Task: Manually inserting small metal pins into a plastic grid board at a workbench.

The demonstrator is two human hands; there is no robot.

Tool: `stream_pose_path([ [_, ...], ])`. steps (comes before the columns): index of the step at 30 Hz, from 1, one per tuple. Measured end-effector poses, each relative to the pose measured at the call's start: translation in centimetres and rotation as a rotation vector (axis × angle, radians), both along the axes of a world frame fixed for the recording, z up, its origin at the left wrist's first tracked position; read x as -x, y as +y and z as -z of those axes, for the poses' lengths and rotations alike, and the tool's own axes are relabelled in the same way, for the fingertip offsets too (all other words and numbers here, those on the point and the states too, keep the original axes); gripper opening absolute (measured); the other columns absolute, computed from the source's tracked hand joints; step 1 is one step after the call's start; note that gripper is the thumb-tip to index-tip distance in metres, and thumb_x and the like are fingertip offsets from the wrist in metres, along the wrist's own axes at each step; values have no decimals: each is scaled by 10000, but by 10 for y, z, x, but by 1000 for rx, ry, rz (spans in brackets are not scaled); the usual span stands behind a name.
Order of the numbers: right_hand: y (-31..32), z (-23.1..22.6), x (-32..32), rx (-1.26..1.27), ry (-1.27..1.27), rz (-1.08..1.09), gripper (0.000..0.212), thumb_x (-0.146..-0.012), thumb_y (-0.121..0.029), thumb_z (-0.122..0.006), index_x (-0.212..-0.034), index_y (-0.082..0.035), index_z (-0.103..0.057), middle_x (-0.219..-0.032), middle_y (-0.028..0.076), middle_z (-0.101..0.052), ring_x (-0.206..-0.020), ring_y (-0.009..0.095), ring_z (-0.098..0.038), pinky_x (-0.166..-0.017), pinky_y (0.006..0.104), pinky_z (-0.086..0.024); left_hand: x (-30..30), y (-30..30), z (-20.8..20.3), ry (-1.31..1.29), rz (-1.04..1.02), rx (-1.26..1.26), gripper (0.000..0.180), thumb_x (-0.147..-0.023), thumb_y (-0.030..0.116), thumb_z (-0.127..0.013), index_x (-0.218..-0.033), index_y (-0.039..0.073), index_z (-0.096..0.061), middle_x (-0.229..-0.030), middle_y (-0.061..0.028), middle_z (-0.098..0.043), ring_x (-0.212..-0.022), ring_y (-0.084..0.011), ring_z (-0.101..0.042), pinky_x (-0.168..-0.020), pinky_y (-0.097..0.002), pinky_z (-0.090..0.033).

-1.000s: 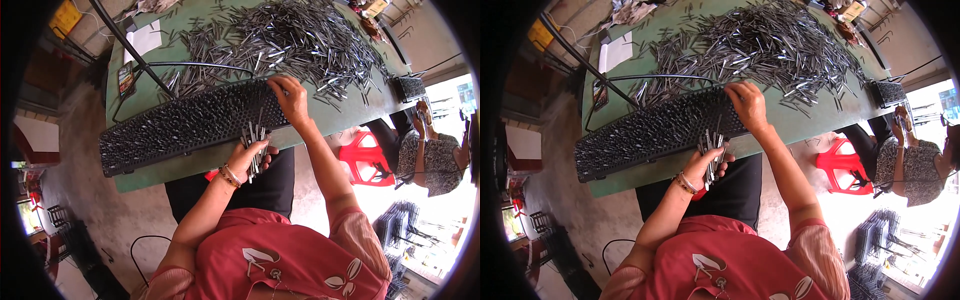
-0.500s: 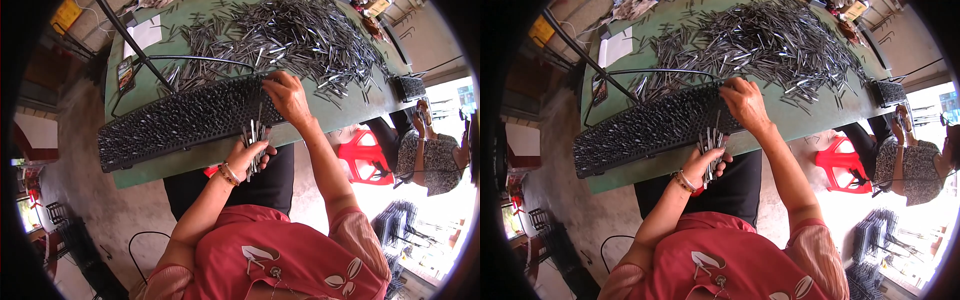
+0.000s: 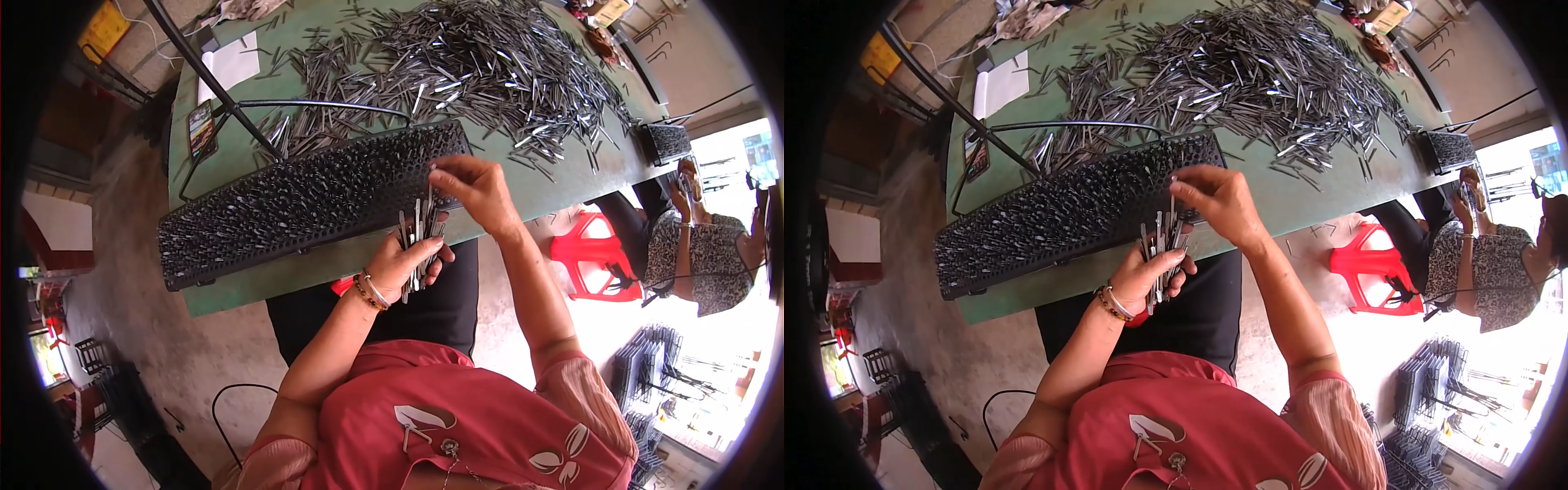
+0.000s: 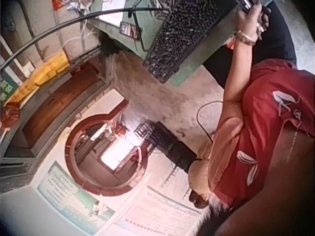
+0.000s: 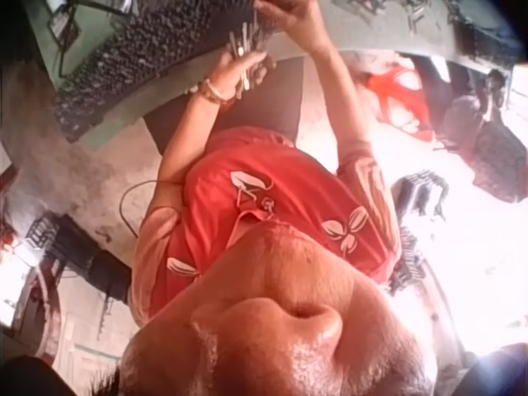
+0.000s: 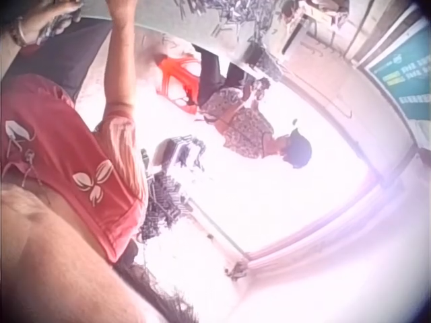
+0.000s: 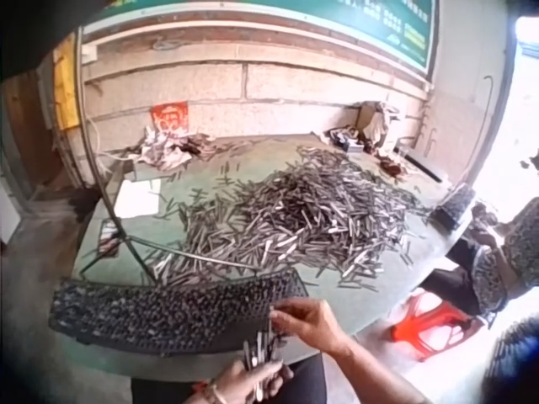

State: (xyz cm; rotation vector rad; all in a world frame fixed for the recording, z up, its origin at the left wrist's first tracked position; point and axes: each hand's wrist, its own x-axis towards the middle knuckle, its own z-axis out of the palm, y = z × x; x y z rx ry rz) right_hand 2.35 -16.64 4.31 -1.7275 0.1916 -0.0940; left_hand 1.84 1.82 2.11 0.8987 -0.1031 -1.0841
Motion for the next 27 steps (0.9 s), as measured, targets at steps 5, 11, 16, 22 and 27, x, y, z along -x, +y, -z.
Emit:
stream_pose_path([
  [5, -21, -5, -24, 191, -198, 277, 234, -838, -124, -682, -1020, 20, -650, -873, 59, -684, -772, 87, -614, -691, 229, -488, 0, -8, 10, 49, -14, -38, 338, -897, 188, -587, -1201, 58, -512, -831, -79, -626, -636, -92, -558, -527, -232, -473],
  [11, -22, 17, -38, 502, -361, 367, 175, -806, -109, -695, -961, -29, -675, -796, 69, -686, -662, 93, -598, -646, 241, -486, -2, -9, 17, 105, -56, -46, 152, -879, 158, -607, -978, 46, -583, -859, -109, -657, -654, -118, -606, -542, -258, -520],
  [16, -21, 29, -37, 693, -443, 271, 153, -769, -108, -707, -900, -38, -674, -830, 85, -659, -735, 196, -618, -681, 308, -490, -1, -5, 11, 177, -77, -23, 151, -874, 137, -600, -983, 36, -572, -898, -119, -660, -713, -151, -634, -588, -291, -553],
  [22, -18, 19, -31, 903, -568, 218, 193, -749, -118, -734, -909, -20, -687, -903, 109, -648, -805, 252, -622, -703, 335, -493, -2, -2, 13, 132, -30, 0, 205, -873, 131, -599, -1064, 74, -549, -941, -108, -652, -748, -134, -627, -615, -273, -543],
  [27, -14, -3, -12, 451, -61, -23, 214, -843, -198, -686, -879, 13, -694, -830, 91, -651, -741, 127, -584, -654, 269, -459, -2, -2, 7, 88, -61, 34, 183, -886, 137, -589, -1037, 39, -552, -922, -115, -654, -730, -145, -627, -611, -282, -545],
])
